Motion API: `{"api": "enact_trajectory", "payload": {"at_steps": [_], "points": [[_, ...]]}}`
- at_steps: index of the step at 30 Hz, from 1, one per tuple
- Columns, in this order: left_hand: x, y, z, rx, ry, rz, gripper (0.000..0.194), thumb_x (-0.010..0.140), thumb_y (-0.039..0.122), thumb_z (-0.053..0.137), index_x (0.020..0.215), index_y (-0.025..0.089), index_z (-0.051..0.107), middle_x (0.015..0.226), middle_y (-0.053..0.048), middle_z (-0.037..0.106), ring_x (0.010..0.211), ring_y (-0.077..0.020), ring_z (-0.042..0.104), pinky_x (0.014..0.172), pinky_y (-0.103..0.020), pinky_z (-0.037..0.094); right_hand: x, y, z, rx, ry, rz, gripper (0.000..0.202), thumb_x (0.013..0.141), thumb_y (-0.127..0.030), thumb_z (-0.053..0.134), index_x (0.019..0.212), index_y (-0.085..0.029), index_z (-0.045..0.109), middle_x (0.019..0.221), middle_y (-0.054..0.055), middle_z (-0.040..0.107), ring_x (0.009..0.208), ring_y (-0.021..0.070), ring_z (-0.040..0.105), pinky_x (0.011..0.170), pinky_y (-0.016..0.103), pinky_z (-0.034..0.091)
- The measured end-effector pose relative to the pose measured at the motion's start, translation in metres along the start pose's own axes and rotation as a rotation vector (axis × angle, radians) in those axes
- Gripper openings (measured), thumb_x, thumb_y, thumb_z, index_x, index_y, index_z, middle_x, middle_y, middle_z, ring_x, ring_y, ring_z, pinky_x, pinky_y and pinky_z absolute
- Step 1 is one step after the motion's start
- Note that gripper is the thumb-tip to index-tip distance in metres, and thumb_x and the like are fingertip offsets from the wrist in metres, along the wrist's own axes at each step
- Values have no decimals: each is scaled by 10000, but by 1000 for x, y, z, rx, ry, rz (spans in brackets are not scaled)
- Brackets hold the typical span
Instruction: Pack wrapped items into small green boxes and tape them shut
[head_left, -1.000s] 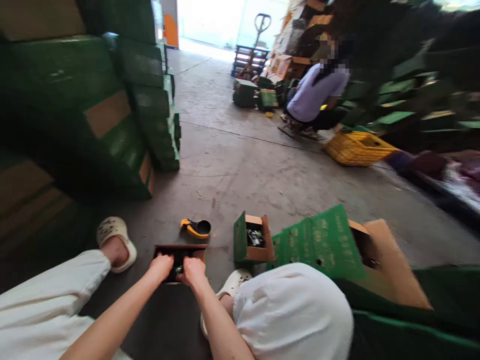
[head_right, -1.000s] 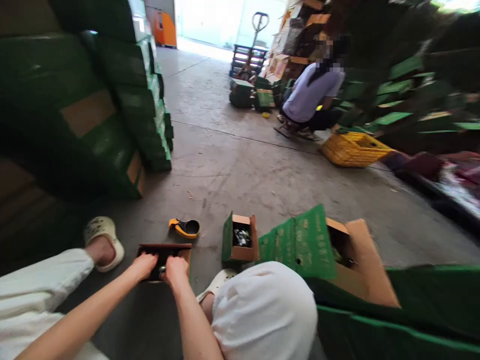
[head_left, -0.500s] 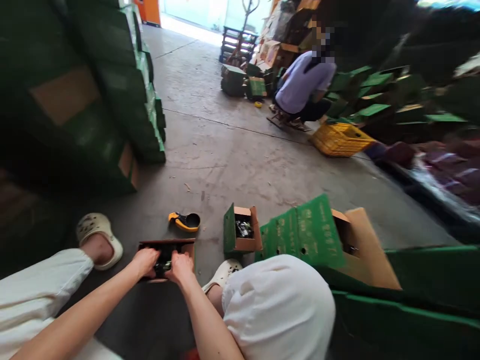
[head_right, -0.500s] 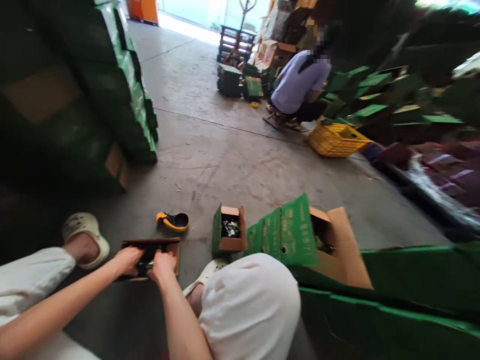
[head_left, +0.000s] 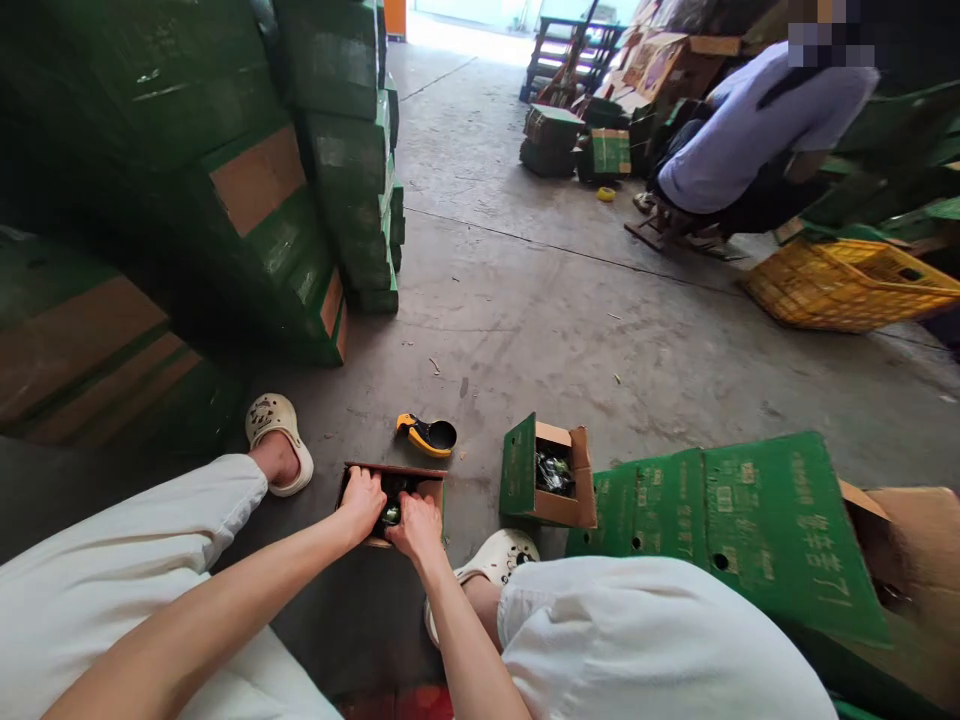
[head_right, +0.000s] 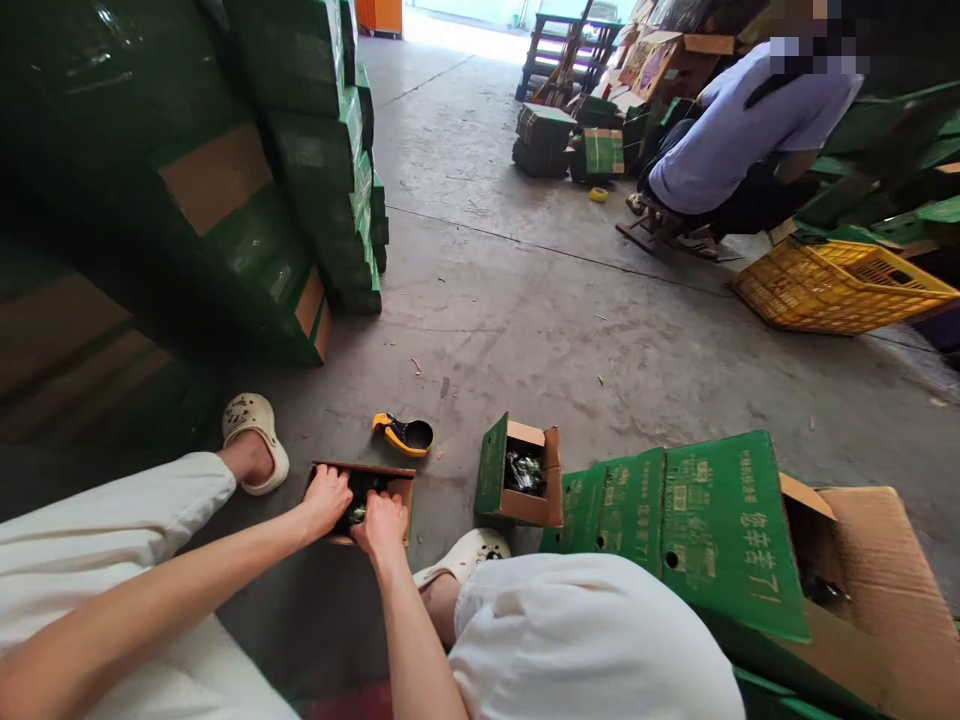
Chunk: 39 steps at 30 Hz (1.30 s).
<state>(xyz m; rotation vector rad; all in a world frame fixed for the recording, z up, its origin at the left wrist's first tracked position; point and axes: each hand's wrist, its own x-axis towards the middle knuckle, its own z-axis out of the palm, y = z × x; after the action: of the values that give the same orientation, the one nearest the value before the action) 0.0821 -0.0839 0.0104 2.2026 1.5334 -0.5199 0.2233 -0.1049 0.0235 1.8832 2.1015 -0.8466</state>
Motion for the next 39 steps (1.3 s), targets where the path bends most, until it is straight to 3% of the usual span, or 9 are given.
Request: {"api": "enact_trajectory", "payload": {"at_steps": [5, 8, 16, 22, 27, 32, 36, 39], "points": [[-6, -22, -2, -90, 4, 75, 341, 921, 143, 598, 1237, 178, 720, 1366, -217, 640, 1346, -352, 533, 1044, -472, 523, 9, 6, -6, 58, -59, -16, 416, 767, -259, 701, 1178, -212, 741, 1218, 133, 761, 1201, 344, 640, 897, 372, 496], [-8, -29, -12, -101, -4, 118, 390, 857, 107, 669, 1237, 184, 707, 1394, -186, 637, 1346, -321, 561, 1090, -414, 511, 12, 16, -9, 108, -126, -77, 421, 746, -244, 691, 1160, -244, 765, 1142, 82, 791, 1122, 305, 681, 850, 319, 494], [-4, -22, -37, -29, -33, -27, 183, 933, 131, 623, 999, 116, 793, 1010, -216, 765, 1067, -342, 742, 951, -427, 574, 9, 17, -23, 181, -239, -218, 405, 814, -319, 687, 1205, -284, 787, 1102, 24, 816, 1007, 234, 739, 756, 240, 496], [7, -24, -43, -13, -55, -101, 298, 967, 100, 530, 1080, 114, 806, 1064, -230, 780, 1071, -330, 765, 931, -401, 601, 19, 3, -27, 89, -269, -204, 232, 832, -346, 733, 1015, -236, 825, 1054, 93, 823, 1005, 274, 764, 787, 280, 527], [10, -26, -47, -31, -67, -77, 263, 964, 112, 569, 1086, 117, 802, 1107, -218, 778, 1105, -311, 757, 972, -391, 591, 11, -22, -8, 18, -195, -68, 371, 850, -279, 761, 1197, -146, 765, 1242, 232, 751, 1160, 361, 723, 924, 397, 548], [1, -14, -54, -20, -85, -82, 211, 924, 187, 669, 1076, 110, 794, 1049, -229, 779, 1067, -338, 764, 940, -416, 600, 1, -23, -6, 78, -191, -43, 390, 884, -285, 741, 1217, -83, 741, 1248, 247, 739, 1145, 358, 723, 915, 375, 547], [-8, 9, -52, -16, -112, -36, 264, 943, 293, 657, 1104, 126, 785, 1129, -223, 763, 1108, -343, 748, 962, -421, 589, 8, 4, -28, 207, -263, -118, 240, 867, -188, 707, 1093, -174, 787, 1034, 67, 813, 917, 211, 768, 725, 207, 527], [-13, 21, -43, -36, -144, -4, 462, 847, 435, 780, 1201, 141, 741, 1239, -222, 723, 1124, -360, 735, 965, -433, 587, 13, 24, -45, 216, -254, -78, 422, 886, -29, 525, 1205, -173, 761, 1010, 69, 815, 747, 158, 757, 618, 182, 496]]}}
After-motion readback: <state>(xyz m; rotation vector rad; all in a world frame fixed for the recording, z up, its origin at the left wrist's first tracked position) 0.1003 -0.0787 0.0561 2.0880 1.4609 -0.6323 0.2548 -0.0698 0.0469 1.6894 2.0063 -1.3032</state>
